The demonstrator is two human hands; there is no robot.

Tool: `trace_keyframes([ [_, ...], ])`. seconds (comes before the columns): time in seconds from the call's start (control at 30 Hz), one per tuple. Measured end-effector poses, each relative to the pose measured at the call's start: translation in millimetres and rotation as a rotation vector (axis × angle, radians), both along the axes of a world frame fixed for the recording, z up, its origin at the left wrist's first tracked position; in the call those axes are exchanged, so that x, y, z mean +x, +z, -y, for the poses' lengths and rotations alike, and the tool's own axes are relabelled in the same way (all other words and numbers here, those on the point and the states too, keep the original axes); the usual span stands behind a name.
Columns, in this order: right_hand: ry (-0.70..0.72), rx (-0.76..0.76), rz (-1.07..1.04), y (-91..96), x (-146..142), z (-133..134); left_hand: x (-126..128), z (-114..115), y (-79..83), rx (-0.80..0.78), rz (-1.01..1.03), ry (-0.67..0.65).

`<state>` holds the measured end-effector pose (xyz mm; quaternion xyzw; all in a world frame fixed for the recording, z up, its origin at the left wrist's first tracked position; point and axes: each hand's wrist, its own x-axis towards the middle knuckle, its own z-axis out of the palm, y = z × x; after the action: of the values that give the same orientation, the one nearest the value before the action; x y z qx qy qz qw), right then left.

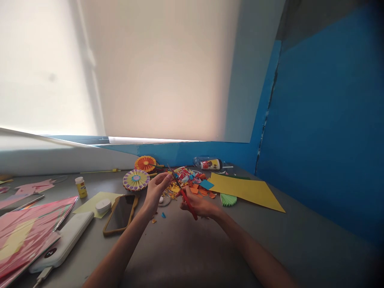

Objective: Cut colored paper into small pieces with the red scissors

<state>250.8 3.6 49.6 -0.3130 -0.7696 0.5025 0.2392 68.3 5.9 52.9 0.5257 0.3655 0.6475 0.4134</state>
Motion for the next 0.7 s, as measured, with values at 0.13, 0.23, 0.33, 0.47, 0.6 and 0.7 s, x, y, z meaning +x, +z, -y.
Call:
trace_keyframes([
  [0.13, -0.026, 0.018, 0.045, 0.3, -0.4, -0.6, 1.4, 1.9, 1.2, -0.007, -0.065, 0.002],
  [0.23, -0.034, 0.028, 0.037, -0.4, -1.5, -0.5, 1.5, 1.2, 0.4, -0.010, -0.074, -0.002],
  [0.33, -0.023, 0.030, 0.014, -1.6, -2.7, -0.4, 1.6, -0.3, -1.4, -0.009, -0.079, 0.023],
  [0.47, -0.005, 0.040, 0.022, -1.9, -3.4, -0.4, 3.1, -0.1, -1.9, -0.004, -0.071, 0.037],
  [0.6, 0.002, 0.068, 0.052, 0.2, -3.7, 1.5, 5.7, 3.8, 1.1, -0.013, -0.091, 0.043],
  [0.7, 0.012, 0.088, 0.033, 1.3, -3.8, 2.5, 8.1, 7.1, 3.8, -0.016, -0.111, 0.071],
])
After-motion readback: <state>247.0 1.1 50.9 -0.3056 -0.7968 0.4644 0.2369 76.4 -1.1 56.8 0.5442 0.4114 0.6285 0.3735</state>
